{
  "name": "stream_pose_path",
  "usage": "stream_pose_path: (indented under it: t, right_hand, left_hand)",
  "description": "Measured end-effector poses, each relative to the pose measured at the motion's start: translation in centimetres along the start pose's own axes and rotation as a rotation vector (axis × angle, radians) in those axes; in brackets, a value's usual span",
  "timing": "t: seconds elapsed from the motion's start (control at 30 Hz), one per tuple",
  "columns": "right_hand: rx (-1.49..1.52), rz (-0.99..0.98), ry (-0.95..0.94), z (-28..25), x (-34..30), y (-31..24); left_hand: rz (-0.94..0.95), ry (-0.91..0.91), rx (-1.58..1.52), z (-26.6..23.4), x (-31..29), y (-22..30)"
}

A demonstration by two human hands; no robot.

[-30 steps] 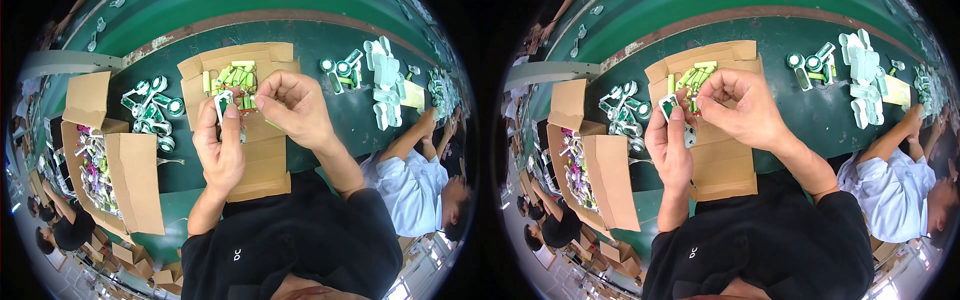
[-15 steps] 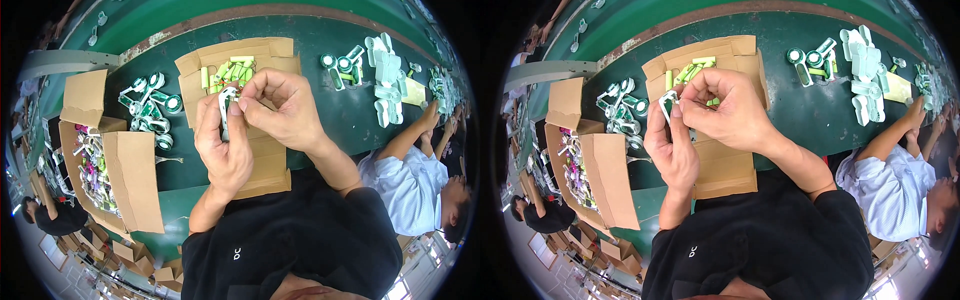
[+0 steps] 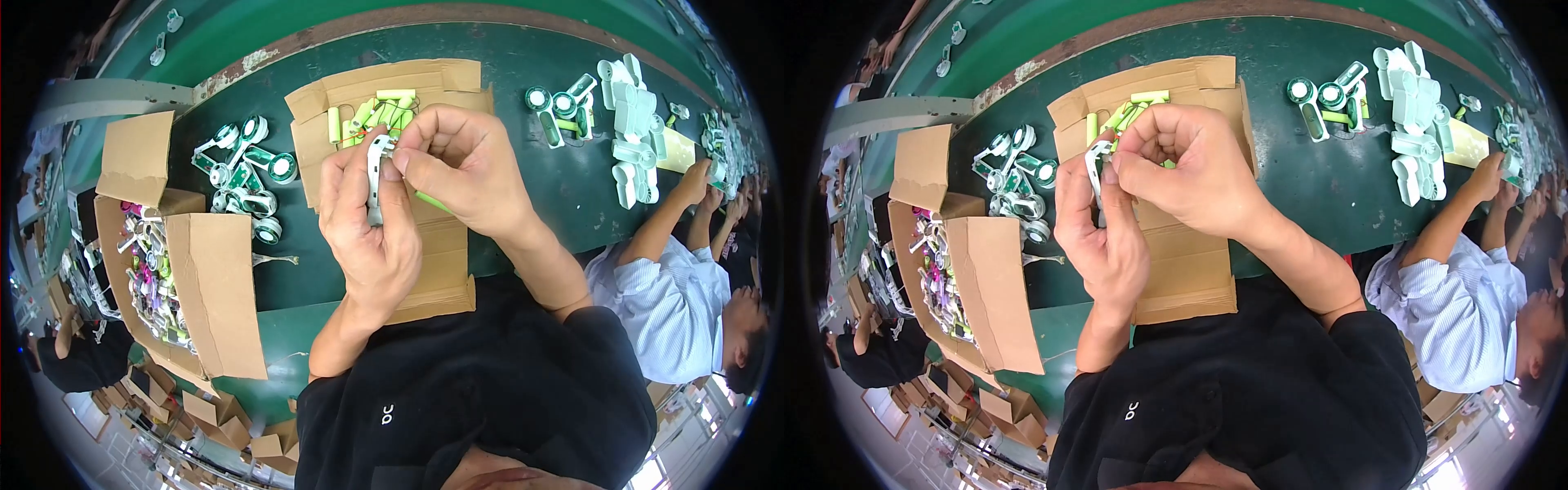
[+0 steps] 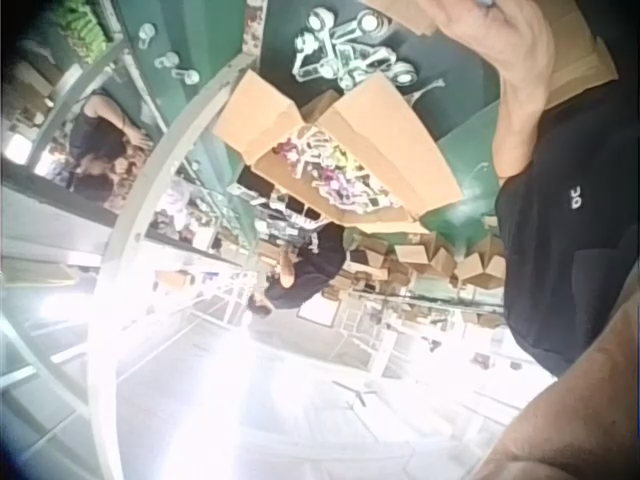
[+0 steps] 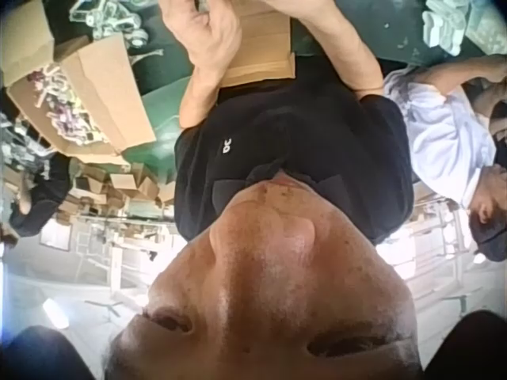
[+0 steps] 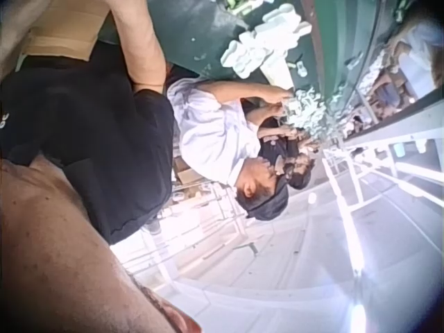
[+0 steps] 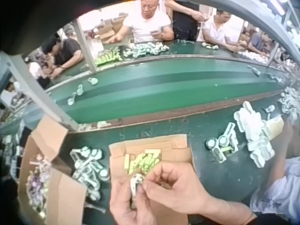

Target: The person assembles internal electronic components by hand, inserting batteries and circuit boards into plastic device housings on an assembly line.

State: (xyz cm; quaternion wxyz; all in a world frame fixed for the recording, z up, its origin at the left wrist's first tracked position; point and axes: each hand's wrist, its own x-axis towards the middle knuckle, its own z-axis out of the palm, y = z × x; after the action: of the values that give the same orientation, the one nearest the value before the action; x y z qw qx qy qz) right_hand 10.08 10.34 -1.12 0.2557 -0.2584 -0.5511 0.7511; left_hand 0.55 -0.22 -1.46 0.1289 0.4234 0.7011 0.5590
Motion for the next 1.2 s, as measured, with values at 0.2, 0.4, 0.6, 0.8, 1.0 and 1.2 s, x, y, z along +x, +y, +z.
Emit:
stream_pose_path:
  t: [0.2, 0.4, 0.6, 0.8, 1.0, 1.2]
  right_hand:
    - [0.032, 0.026, -0.001, 0.0, -0.1, -0.1]
    - [-0.003, 0.002, 0.012, 0.3, 0.0, -0.1]
    - [-0.013, -0.004, 0.009, 0.3, 0.1, 0.0]
    - [-0.132, -0.061, 0.055, -3.9, -2.0, -1.0]
    - [-0.472, -0.107, 0.319, -11.8, -4.0, -3.8]
    - [-0.991, -0.125, 0.553, -14.2, -2.7, -2.5]
  left_hand:
    - [-0.011, -0.007, -0.082, 0.3, 0.0, -0.4]
    - [0.033, -0.014, -0.009, 0.1, 0.1, -0.4]
    - [0.051, -0.017, 0.025, 0.1, 0.2, -0.7]
    - [0.222, -0.172, 0.073, -1.3, 0.6, -1.4]
    - [0.185, -0.2, 0.961, -10.1, 5.1, -7.3]
    - [0.291, -0.424, 1.152, -11.5, 6.2, -8.5]
